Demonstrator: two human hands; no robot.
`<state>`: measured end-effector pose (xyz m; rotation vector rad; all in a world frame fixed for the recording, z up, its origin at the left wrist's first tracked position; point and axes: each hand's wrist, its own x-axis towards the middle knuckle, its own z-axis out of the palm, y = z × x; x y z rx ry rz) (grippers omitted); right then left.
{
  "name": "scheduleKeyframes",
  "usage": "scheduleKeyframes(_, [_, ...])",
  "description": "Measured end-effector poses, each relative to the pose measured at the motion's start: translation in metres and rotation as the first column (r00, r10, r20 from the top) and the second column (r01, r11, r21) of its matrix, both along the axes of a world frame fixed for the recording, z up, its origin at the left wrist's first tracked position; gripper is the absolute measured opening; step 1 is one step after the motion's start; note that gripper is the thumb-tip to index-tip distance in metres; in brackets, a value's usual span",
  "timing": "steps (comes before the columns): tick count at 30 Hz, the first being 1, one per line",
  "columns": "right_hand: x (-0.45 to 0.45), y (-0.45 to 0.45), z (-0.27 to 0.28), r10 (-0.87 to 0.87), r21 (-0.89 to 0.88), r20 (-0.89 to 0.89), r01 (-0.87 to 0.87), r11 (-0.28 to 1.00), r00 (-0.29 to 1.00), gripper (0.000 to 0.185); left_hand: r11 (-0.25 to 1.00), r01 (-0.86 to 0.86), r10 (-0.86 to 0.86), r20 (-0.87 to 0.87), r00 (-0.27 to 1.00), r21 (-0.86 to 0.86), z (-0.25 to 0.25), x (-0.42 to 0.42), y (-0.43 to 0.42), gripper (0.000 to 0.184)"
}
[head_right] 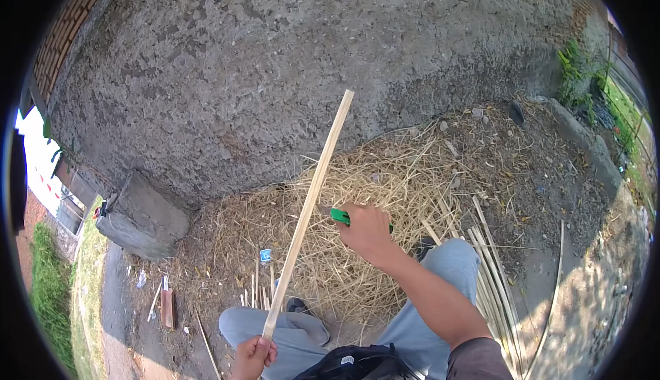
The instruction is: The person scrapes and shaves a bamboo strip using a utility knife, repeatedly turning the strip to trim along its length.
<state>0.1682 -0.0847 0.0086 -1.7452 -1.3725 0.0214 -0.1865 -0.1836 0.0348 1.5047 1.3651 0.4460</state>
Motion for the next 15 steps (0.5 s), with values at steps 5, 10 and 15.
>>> scheduleKeyframes(5, [-0.007, -0.007, 0.007, 0.045, -0.074, -0.005, -0.045, 0.996, 0.999, 0.015, 0.988, -0.075, 0.078, -0.013, 0.997, 0.137, -0.001, 0.016, -0.015, 0.038])
scheduleKeyframes(10, [-0.025, -0.015, 0.003, 0.161, -0.181, 0.073, -0.145, 0.973, 0.984, 0.012, 0.982, -0.117, 0.114, 0.03, 0.993, 0.147, -0.012, 0.029, -0.013, 0.037])
scheduleKeyframes(15, [-0.044, -0.02, -0.004, 0.266, -0.348, 0.169, -0.195, 0.917, 0.949, 0.014, 0.988, -0.148, 0.14, 0.18, 0.974, 0.035, -0.051, 0.042, 0.014, 0.034])
